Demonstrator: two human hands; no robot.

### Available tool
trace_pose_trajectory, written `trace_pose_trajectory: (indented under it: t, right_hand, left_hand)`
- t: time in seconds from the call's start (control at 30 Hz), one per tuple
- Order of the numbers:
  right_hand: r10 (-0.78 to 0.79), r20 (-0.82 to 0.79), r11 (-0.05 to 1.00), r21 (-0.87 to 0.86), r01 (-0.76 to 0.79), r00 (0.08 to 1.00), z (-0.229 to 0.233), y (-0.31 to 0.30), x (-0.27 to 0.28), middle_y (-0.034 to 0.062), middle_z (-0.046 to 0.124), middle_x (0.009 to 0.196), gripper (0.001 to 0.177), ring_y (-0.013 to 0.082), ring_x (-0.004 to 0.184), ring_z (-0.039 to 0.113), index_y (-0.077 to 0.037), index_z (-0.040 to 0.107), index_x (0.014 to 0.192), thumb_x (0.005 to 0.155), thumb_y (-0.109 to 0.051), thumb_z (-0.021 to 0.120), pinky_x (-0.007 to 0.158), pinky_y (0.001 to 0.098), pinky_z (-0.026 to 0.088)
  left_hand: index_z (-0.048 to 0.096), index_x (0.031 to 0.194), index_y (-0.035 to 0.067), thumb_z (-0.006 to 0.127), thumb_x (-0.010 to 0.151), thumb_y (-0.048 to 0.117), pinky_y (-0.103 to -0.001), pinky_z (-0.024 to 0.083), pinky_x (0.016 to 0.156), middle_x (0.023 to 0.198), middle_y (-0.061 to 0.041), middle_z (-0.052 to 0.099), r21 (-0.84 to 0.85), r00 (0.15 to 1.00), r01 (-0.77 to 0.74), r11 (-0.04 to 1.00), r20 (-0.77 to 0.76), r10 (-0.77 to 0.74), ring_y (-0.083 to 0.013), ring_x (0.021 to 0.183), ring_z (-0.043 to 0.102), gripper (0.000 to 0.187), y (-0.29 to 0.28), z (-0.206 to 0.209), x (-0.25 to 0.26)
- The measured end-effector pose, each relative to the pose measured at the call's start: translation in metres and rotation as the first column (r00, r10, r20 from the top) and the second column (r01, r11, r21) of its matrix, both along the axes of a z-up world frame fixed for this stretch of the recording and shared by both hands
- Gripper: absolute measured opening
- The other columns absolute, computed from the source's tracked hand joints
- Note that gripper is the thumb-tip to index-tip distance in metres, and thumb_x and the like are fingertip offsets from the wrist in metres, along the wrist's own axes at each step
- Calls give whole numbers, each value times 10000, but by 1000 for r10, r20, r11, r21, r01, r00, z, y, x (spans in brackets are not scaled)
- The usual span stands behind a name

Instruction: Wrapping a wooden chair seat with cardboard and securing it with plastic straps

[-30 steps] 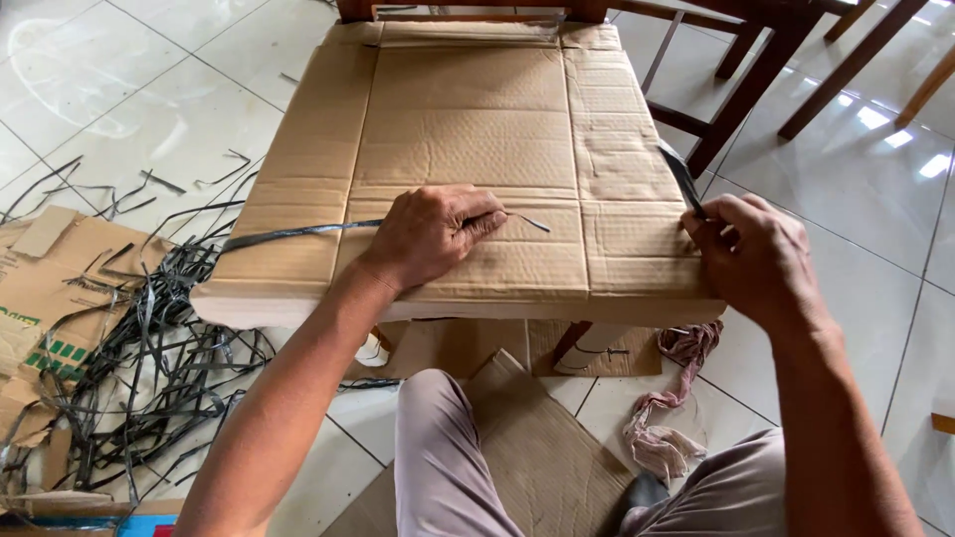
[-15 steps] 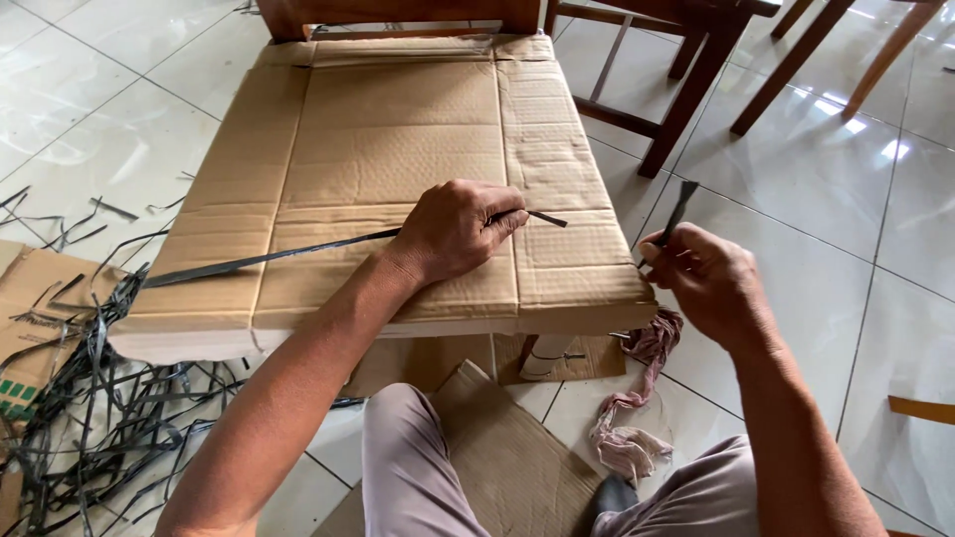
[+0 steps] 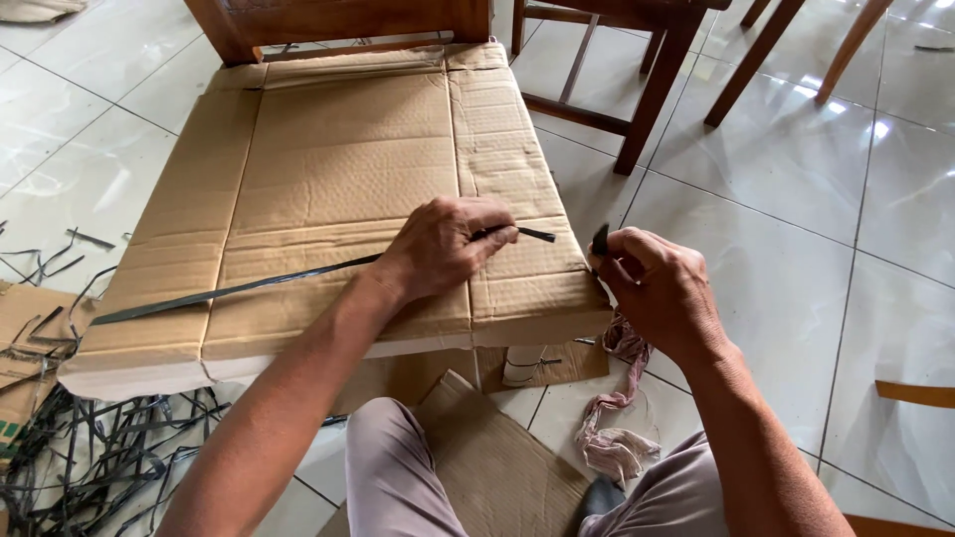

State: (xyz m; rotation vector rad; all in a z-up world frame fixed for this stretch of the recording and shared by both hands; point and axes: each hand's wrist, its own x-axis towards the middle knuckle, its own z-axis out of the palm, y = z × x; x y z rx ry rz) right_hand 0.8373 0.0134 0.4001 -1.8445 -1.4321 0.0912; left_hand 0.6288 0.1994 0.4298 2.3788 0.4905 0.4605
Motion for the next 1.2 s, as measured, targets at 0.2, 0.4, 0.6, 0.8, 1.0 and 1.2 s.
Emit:
trace_pose_trajectory:
  t: [0.2, 0.4, 0.6, 0.8, 1.0, 1.2]
  right_hand:
    - [46, 30, 999, 17, -47, 998, 4, 0, -4, 103, 694, 786, 68, 339, 753, 732, -154, 753, 967, 907, -125, 739, 705, 455, 579]
    - [54, 107, 998, 24, -57, 993, 3, 2, -10, 128, 678, 800, 84, 370, 733, 710, -139, 730, 1006, 933, -121, 692, 692, 481, 573]
    - [37, 111, 998, -62, -30, 993, -3, 3, -1, 63, 706, 776, 84, 300, 750, 733, -201, 750, 984, 919, -164, 711, 726, 442, 588]
    - [-60, -69, 965, -259, 41, 996, -7, 0, 9, 91, 742, 723, 81, 336, 784, 744, -153, 738, 985, 918, -179, 701, 771, 492, 561]
    - [-89, -3, 865, -495, 76, 996, -18, -6, 23, 104, 766, 792, 112, 372, 876, 745, -221, 743, 966, 894, -295, 702, 803, 505, 559]
    - [-29, 32, 810, -585, 42, 999, -12, -17, 24, 175, 761, 803, 154, 411, 863, 752, -136, 718, 933, 869, -275, 705, 760, 533, 531]
  left_hand:
    - [671, 916, 216, 556, 1000, 326, -464, 563, 787, 858, -44, 706, 113, 998, -17, 993, -51, 23, -319, 900, 721, 179, 1, -6, 23]
    - [657, 909, 188, 555, 1009, 344, -479, 571, 799, 884, -72, 704, 113, 998, -55, 992, -15, 57, -343, 938, 720, 211, 0, -18, 23]
    - [656, 925, 201, 558, 1027, 322, -504, 576, 777, 870, -91, 679, 223, 997, -71, 972, 52, 60, -362, 923, 709, 186, -10, -17, 22]
    - [641, 891, 165, 581, 1024, 300, -454, 577, 776, 867, -90, 657, 391, 989, -101, 915, 139, 50, -328, 904, 702, 199, -15, -25, 25]
    - [706, 1060, 157, 650, 986, 268, -457, 585, 802, 908, -79, 651, 463, 988, -129, 877, 133, 76, -319, 949, 687, 144, -30, -54, 26]
    - [717, 896, 78, 644, 990, 226, -565, 432, 1099, 1014, -177, 677, 523, 884, -276, 806, 468, -1, -403, 1037, 650, 190, -125, -31, 10]
